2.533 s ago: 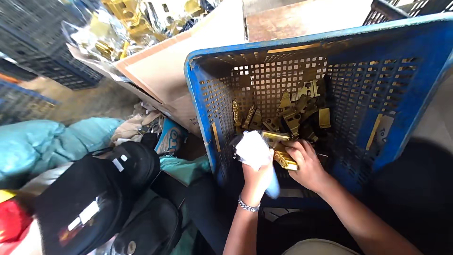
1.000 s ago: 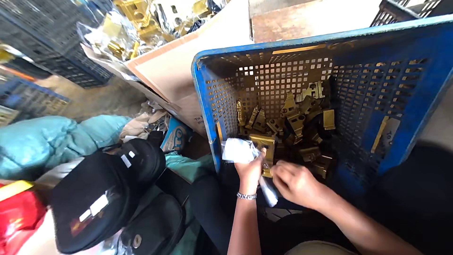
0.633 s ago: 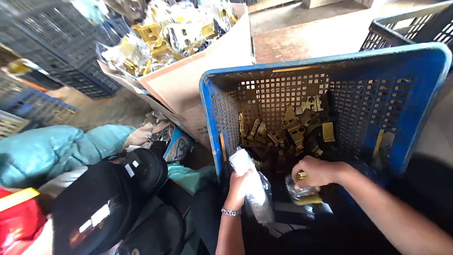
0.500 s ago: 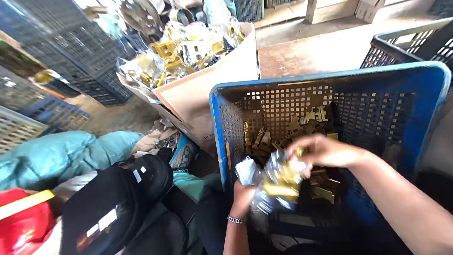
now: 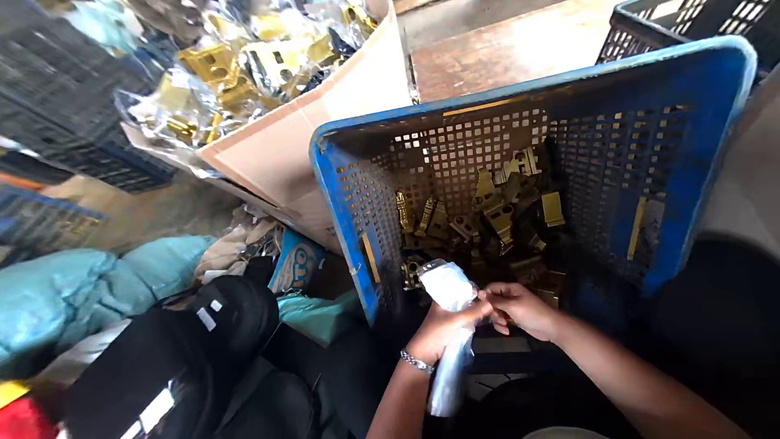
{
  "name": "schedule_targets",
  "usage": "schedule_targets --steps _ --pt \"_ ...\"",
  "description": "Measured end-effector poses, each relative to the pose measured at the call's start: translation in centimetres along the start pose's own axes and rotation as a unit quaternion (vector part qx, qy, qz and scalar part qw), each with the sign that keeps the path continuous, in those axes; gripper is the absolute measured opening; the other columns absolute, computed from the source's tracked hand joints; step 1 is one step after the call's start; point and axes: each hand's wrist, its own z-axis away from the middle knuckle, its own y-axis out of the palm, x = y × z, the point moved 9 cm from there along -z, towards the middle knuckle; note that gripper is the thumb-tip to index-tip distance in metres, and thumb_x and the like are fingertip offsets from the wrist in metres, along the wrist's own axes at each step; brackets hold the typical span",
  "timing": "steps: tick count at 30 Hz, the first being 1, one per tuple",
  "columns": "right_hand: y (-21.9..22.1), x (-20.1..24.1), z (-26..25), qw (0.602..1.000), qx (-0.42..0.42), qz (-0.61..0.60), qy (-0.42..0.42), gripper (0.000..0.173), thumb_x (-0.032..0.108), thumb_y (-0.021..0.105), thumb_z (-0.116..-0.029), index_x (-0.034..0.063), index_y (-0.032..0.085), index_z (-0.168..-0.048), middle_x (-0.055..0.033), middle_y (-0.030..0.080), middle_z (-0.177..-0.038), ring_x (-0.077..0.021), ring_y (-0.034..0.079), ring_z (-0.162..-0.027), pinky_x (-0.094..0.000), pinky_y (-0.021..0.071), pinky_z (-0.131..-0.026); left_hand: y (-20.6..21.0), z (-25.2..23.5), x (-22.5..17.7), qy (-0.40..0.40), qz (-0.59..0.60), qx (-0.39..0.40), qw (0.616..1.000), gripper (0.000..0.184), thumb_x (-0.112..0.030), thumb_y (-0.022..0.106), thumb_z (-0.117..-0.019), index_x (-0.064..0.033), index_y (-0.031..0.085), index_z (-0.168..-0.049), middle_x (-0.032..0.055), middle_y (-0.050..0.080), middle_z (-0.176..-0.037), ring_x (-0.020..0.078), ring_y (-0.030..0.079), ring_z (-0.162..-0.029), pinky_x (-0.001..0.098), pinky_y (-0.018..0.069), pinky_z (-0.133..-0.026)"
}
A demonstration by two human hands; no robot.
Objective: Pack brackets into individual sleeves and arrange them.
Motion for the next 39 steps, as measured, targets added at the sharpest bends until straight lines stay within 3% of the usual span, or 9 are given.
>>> schedule_targets --steps 5,7,12,16,19,23,30,34,39 --pt "-0.8 0.1 0.2 0.999 0.041 -0.008 0.009 0.015 0.006 0.049 -0.1058 -0.0043 0.057 -0.113 -0.0029 0.065 -0.093 -0.0100 0.068 -0.078 -0.0296 0.0604 -0.078 0.2 -2.1 -0.1 0.088 -0.143 0.053 0.984 0.063 0.002 0.080 -0.0754 0.0082 0.054 -0.133 0.0097 0.068 -0.119 0.0062 0.065 -0.107 0.0231 0.0529 -0.097" --pt "-1.0 -0.1 0.0 0.999 0.041 0.024 -0.004 0.010 0.004 0.054 -0.1026 -0.0027 0.060 -0.107 0.0010 0.065 -0.084 -0.0054 0.065 -0.068 -0.0238 0.0578 -0.068 0.3 -2.0 -0.4 0.093 -0.130 0.052 0.986 0.067 0.002 0.081 -0.0758 0.0088 0.052 -0.136 0.0098 0.067 -0.120 0.0063 0.065 -0.105 0.0234 0.0541 -0.095" --pt "-1.6 -1.7 0.0 0.999 -0.017 -0.015 0.040 0.020 0.010 0.066 -0.0987 0.0088 0.051 -0.086 0.0056 0.053 -0.061 -0.0026 0.049 -0.045 -0.0176 0.0453 -0.047 -8.3 -2.0 -2.8 0.156 -0.237 -0.274 0.919 0.051 -0.012 0.077 -0.0870 0.0145 0.056 -0.125 0.0188 0.070 -0.105 0.0166 0.070 -0.087 0.0337 0.0585 -0.084" --pt "0.3 -1.0 -0.2 1.000 -0.005 -0.001 0.017 0.015 0.006 0.071 -0.0927 0.0033 0.056 -0.088 0.0015 0.060 -0.064 -0.0069 0.058 -0.050 -0.0236 0.0530 -0.051 -3.1 -0.7 -0.4 0.022 -0.078 -0.086 0.993 0.044 -0.001 0.081 -0.0780 0.0041 0.058 -0.115 0.0041 0.070 -0.090 0.0093 0.069 -0.080 0.0277 0.0604 -0.077" --pt "1.4 -0.3 0.2 0.995 0.053 0.077 0.026 0.016 0.006 0.060 -0.1012 -0.0067 0.062 -0.110 -0.0042 0.065 -0.083 -0.0087 0.066 -0.066 -0.0266 0.0598 -0.065 -3.5 -1.3 0.3 0.026 -0.102 -0.146 0.984 0.063 -0.004 0.087 -0.0747 0.0085 0.052 -0.126 0.0098 0.068 -0.100 0.0100 0.068 -0.089 0.0280 0.0588 -0.084" --pt "-1.8 -0.2 -0.1 0.995 -0.084 0.049 0.004 0.029 0.010 0.078 -0.0887 0.0085 0.050 -0.083 0.0052 0.053 -0.060 -0.0011 0.045 -0.042 -0.0172 0.0415 -0.042 -5.4 -2.0 -1.0 0.051 -0.086 -0.174 0.980 0.057 -0.003 0.086 -0.0755 0.0074 0.054 -0.121 0.0084 0.067 -0.095 0.0107 0.067 -0.083 0.0283 0.0588 -0.080" --pt "-1.9 1.5 1.3 0.973 0.078 0.213 0.047 0.029 0.014 0.084 -0.0804 0.0042 0.057 -0.078 0.0031 0.053 -0.056 -0.0036 0.049 -0.043 -0.0207 0.0438 -0.045 -0.5 -0.7 0.6 0.076 -0.037 0.001 0.996 0.034 0.012 0.076 -0.0693 -0.0095 0.059 -0.089 -0.0093 0.061 -0.072 0.0007 0.060 -0.068 0.0187 0.0537 -0.069" --pt "-13.8 1.0 -1.2 0.928 -0.184 0.305 0.109 0.040 0.026 0.064 -0.1030 -0.0107 0.061 -0.119 -0.0249 0.067 -0.109 -0.0294 0.068 -0.096 -0.0436 0.0558 -0.089 -4.2 -1.3 -0.8 0.189 -0.193 -0.157 0.950 0.047 0.002 0.078 -0.0680 0.0121 0.057 -0.109 0.0026 0.066 -0.086 0.0014 0.064 -0.080 0.0185 0.0551 -0.078" --pt "-14.1 -4.1 -4.0 0.851 -0.228 0.416 0.227 0.074 0.056 0.055 -0.1013 -0.0048 0.051 -0.144 -0.0301 0.050 -0.146 -0.0454 0.042 -0.142 -0.0640 0.0271 -0.117 -6.2 -1.5 -2.8 0.274 -0.195 -0.268 0.903 0.042 -0.005 0.079 -0.0750 0.0123 0.059 -0.108 0.0051 0.070 -0.089 0.0014 0.066 -0.084 0.0183 0.0556 -0.082"
